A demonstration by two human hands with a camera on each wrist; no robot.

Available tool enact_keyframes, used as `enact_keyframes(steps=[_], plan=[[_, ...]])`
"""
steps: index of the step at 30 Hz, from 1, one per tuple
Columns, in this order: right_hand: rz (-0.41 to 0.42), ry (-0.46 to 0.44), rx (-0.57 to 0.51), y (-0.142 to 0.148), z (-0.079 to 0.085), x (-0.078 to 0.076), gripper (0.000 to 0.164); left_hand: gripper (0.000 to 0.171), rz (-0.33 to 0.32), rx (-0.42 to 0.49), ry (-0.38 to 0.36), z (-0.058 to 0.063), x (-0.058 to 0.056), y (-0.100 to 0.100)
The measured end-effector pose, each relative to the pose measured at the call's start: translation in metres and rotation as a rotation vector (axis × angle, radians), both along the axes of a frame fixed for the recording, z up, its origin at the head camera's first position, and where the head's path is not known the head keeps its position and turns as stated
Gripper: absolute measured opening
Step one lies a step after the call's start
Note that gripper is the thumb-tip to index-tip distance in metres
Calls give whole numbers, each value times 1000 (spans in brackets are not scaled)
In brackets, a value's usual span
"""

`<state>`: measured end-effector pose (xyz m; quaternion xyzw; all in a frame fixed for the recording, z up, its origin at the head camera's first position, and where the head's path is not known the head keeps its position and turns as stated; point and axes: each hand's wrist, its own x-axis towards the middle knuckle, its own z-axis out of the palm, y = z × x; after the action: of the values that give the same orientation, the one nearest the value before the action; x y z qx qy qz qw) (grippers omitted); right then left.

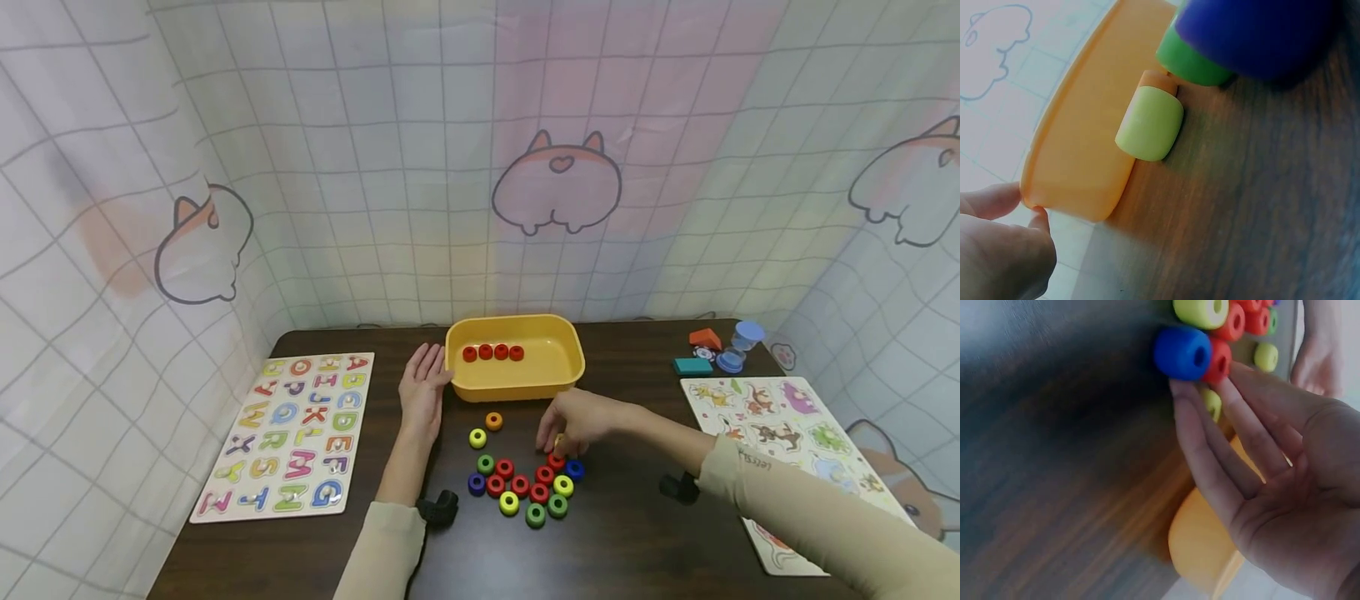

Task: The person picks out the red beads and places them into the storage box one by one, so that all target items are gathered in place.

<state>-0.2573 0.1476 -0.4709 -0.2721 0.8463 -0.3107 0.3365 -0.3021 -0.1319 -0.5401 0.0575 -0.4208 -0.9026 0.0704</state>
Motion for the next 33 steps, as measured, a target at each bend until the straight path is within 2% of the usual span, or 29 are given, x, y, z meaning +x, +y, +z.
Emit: enact_keyframes(steps=[10,13,16,20,26,29,33], plan=[[-18,-35,-61,-2,-9,6,23,71,-1,-4,-7,-1,1,0],[-21,-55,-71,-1,-7,3,25,71,-1,6,-8,0,1,0],[-33,-87,-98,0,2,-4,23,71,-3,10,-3,0,1,0],[-45,-113,-147,0,25,-22,21,71,-2,10,-2,0,1,0],[-109,-54,-175,-3,56,-64,24,71,-7,33,7,0,1,-1],[-183,-24,-164,-6,58,-87,25,71,-4,36,5,1,1,0],[-310,13,-136,-9,45,-114,25,72,-1,34,9,1,2,1]])
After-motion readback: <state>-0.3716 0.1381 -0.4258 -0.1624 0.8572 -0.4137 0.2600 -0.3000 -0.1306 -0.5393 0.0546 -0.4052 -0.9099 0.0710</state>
